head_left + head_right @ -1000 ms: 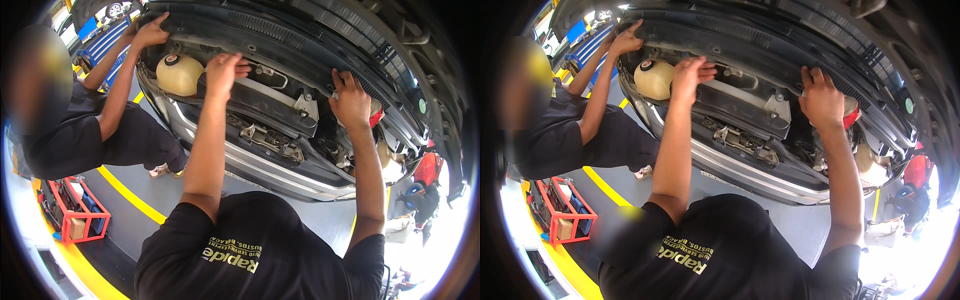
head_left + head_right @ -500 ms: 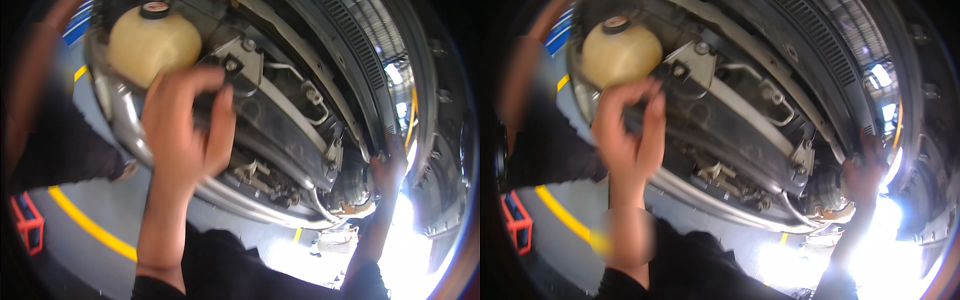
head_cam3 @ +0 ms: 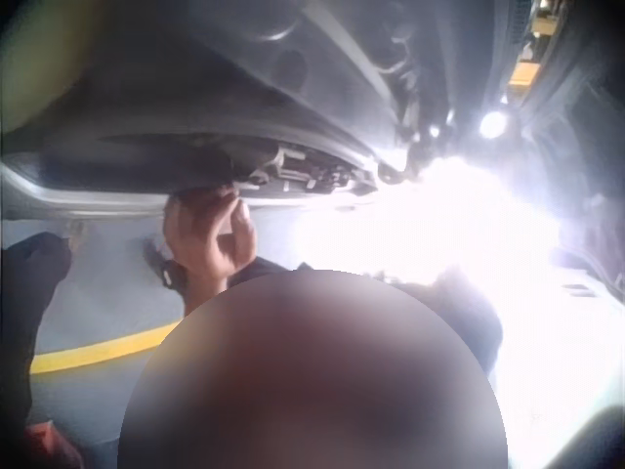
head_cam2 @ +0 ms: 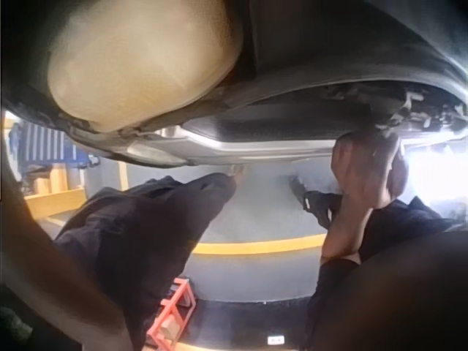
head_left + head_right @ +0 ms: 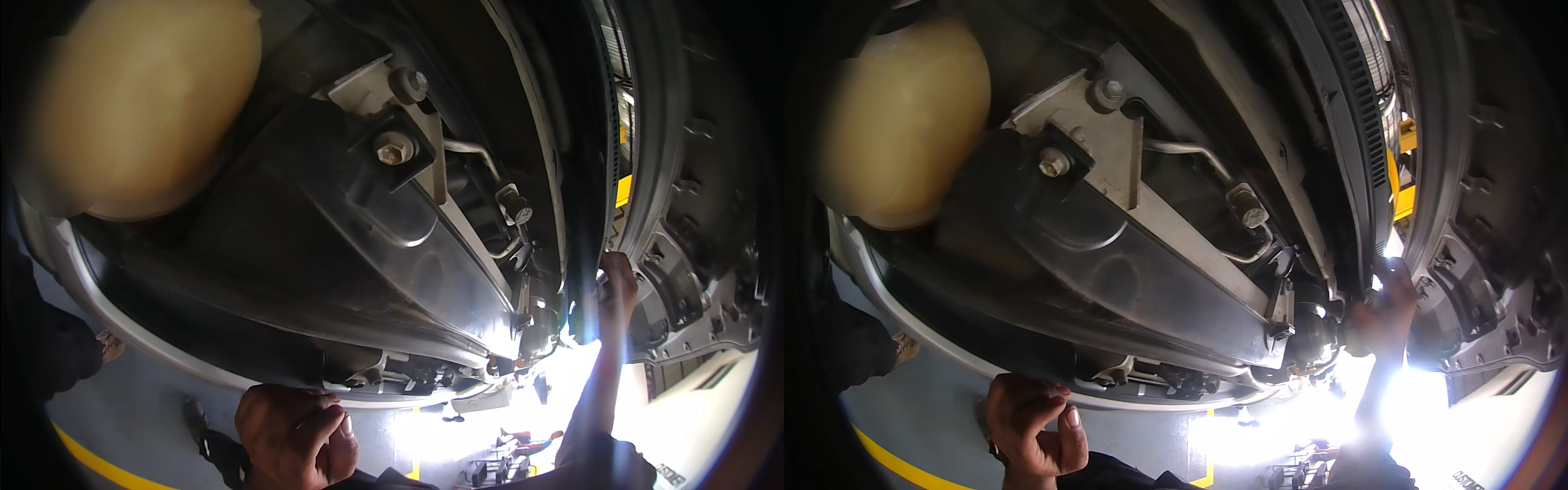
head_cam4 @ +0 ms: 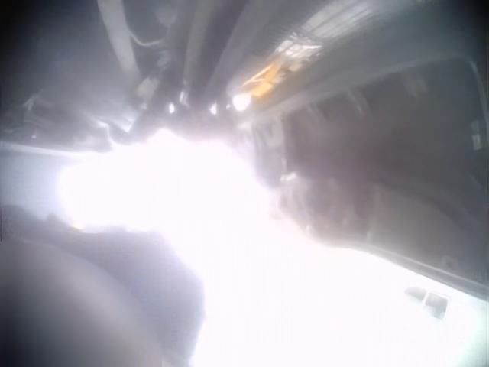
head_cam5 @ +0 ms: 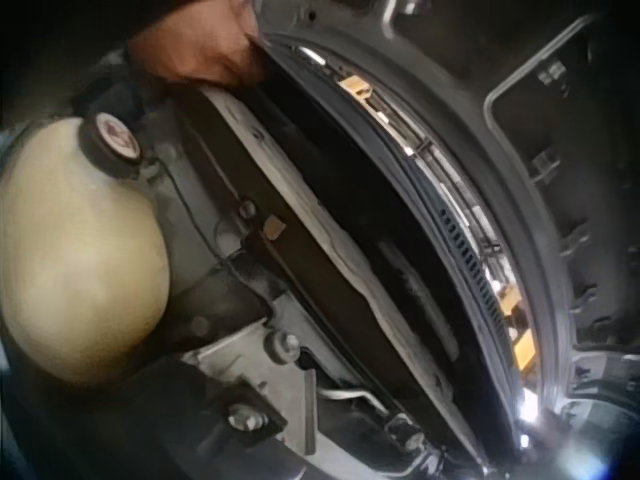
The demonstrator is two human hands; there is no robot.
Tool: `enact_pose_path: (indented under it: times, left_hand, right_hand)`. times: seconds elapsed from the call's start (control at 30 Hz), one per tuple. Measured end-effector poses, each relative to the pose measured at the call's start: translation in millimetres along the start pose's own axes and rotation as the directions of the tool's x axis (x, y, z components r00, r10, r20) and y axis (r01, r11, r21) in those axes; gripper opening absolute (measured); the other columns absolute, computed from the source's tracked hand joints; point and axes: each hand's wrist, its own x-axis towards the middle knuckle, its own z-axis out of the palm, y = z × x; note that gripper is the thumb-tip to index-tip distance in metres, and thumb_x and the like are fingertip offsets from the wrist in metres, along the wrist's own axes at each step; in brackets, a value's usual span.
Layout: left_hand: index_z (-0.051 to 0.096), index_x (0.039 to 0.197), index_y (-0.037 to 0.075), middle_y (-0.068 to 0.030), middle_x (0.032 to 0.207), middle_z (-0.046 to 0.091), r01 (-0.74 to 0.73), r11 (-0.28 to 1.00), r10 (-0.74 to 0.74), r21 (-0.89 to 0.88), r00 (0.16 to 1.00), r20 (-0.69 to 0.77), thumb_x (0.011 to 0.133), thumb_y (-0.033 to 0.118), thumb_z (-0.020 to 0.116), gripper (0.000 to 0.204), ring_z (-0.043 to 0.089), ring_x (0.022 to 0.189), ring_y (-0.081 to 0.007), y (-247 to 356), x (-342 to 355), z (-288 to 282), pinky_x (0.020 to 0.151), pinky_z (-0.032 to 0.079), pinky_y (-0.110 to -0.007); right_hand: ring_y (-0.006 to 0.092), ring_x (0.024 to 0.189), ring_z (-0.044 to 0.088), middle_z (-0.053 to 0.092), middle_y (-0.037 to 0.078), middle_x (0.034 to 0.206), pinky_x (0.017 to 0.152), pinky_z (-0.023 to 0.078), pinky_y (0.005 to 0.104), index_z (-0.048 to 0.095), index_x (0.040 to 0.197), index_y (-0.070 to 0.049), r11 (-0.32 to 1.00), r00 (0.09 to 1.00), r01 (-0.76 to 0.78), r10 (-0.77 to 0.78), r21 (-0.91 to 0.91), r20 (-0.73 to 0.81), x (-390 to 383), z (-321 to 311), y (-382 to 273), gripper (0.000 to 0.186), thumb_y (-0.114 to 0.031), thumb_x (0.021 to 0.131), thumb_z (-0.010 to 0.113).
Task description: The person retrieves a screwdriver from a tool cart and works under the hood of a silver car. They remove a plastic cover, wipe components with a cloth, and use the screwdriver and pliers to adjust parts and wires in the engine bay.
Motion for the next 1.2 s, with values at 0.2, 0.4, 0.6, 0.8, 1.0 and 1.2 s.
enact_pose_path:
  times: [0.2,0.4,0.6,0.8,1.0,1.2]
  left_hand:
    - [0.063,0.115,0.006,-0.0106,0.096,0.071,-0.046,0.992,0.055,-0.114,0.995,0.079,0.090,0.008,0.071,0.027,0.070,0.082,-0.0258,-4,-9,16,0.080,0.057,-0.042]
    - [0.066,0.107,0.005,-0.0103,0.094,0.071,-0.060,0.949,0.069,-0.309,0.997,0.019,0.091,0.005,0.071,0.017,0.071,0.081,-0.0254,3,-9,44,0.073,0.058,-0.040]
    - [0.066,0.104,0.006,-0.0097,0.091,0.071,-0.003,0.929,0.032,-0.371,0.997,0.071,0.089,0.004,0.071,0.015,0.070,0.078,-0.0251,10,-12,54,0.072,0.058,-0.040]
    - [0.069,0.095,0.007,-0.0084,0.087,0.071,-0.038,0.953,0.057,-0.302,0.997,0.056,0.085,0.002,0.073,0.012,0.069,0.075,-0.0254,-1,-40,77,0.072,0.057,-0.041]
    - [0.070,0.092,0.009,-0.0056,0.086,0.072,-0.054,0.978,0.081,-0.203,0.988,0.130,0.084,0.005,0.072,0.009,0.068,0.070,-0.0230,-7,-65,92,0.066,0.053,-0.037]
    - [0.071,0.091,0.009,-0.0034,0.085,0.073,0.022,0.928,-0.017,-0.372,1.000,0.016,0.084,0.006,0.072,0.008,0.069,0.071,-0.0186,-8,-50,91,0.066,0.054,-0.036]
  right_hand:
    - [0.0229,0.093,0.065,0.066,0.012,0.108,0.079,0.050,0.0320,0.071,0.114,0.004,0.989,0.993,-0.115,0.116,0.094,-0.002,3,0,1,0.035,-0.004,0.080,0.071]
    - [0.0178,0.093,0.064,0.065,0.009,0.110,0.078,0.050,0.0299,0.072,0.130,0.003,0.952,0.961,-0.276,0.273,0.136,0.039,-2,0,13,0.064,-0.004,0.066,0.076]
    - [0.0195,0.095,0.065,0.066,0.011,0.106,0.078,0.051,0.0319,0.072,0.128,0.003,0.978,0.994,-0.103,0.098,0.179,0.040,-2,-2,16,0.062,-0.004,0.067,0.079]
    - [0.0199,0.086,0.065,0.067,0.011,0.100,0.071,0.050,0.0317,0.075,0.120,0.000,1.000,1.000,-0.016,0.015,-0.016,-0.015,7,-2,3,0.053,-0.012,0.069,0.081]
    - [0.0193,0.089,0.067,0.067,0.011,0.098,0.074,0.051,0.0317,0.078,0.116,0.000,0.997,0.997,-0.079,0.080,-0.024,0.017,7,-6,0,0.053,-0.012,0.065,0.079]
    - [0.0229,0.091,0.071,0.069,0.012,0.099,0.079,0.054,0.0328,0.079,0.111,0.000,0.999,1.000,0.024,-0.024,-0.021,0.011,9,-5,7,0.051,-0.012,0.061,0.077]
